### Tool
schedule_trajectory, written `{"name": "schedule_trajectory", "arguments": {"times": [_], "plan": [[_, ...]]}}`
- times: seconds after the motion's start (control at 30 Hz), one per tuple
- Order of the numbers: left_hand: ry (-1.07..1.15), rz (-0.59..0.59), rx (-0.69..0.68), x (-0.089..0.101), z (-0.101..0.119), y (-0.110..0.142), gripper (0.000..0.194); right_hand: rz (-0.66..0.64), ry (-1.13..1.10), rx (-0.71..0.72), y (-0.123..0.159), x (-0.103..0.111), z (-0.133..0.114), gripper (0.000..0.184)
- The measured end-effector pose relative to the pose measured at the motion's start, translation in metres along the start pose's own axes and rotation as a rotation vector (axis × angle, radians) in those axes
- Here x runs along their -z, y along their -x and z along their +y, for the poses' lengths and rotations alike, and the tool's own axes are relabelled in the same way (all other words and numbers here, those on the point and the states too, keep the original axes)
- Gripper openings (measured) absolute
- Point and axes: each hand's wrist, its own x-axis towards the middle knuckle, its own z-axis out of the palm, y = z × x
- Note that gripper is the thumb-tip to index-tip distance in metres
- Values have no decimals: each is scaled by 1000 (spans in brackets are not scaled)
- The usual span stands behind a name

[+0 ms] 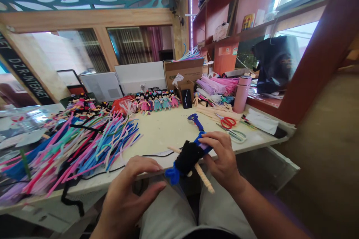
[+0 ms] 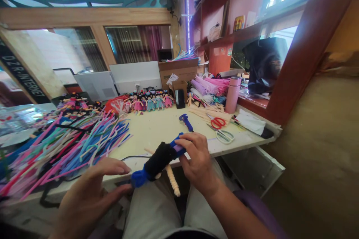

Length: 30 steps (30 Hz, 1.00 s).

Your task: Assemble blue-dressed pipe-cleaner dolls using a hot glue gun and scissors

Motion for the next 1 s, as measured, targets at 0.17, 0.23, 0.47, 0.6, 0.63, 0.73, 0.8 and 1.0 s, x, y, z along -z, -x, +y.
{"name": "schedule_trajectory", "arguments": {"times": [0.17,0.23,0.47,0.6,0.63,0.73,0.8,1.0], "plan": [[22,58,167,9,-8,7,11,-3,-9,-36,2,-2,2,34],[-10,108,278,10,-8,7,8,-8,-27,-56,3,-3,2,34],[46,175,508,5,-16,-1,19,-273,-426,-642,5,-14,-7,21],[111,128,589,-7,-29,-5,37,-453,-797,-899,7,-23,-15,22],[156,134,632,-13,-32,-5,36,-460,-849,-916,7,-25,-18,23],[337,99,800,-34,-41,-3,26,-468,-946,-948,8,-29,-26,22],[487,51,866,-48,-45,0,36,-474,-974,-957,8,-31,-31,22],[844,-8,962,-71,-40,2,43,-503,-992,-982,10,-39,-35,23]]}}
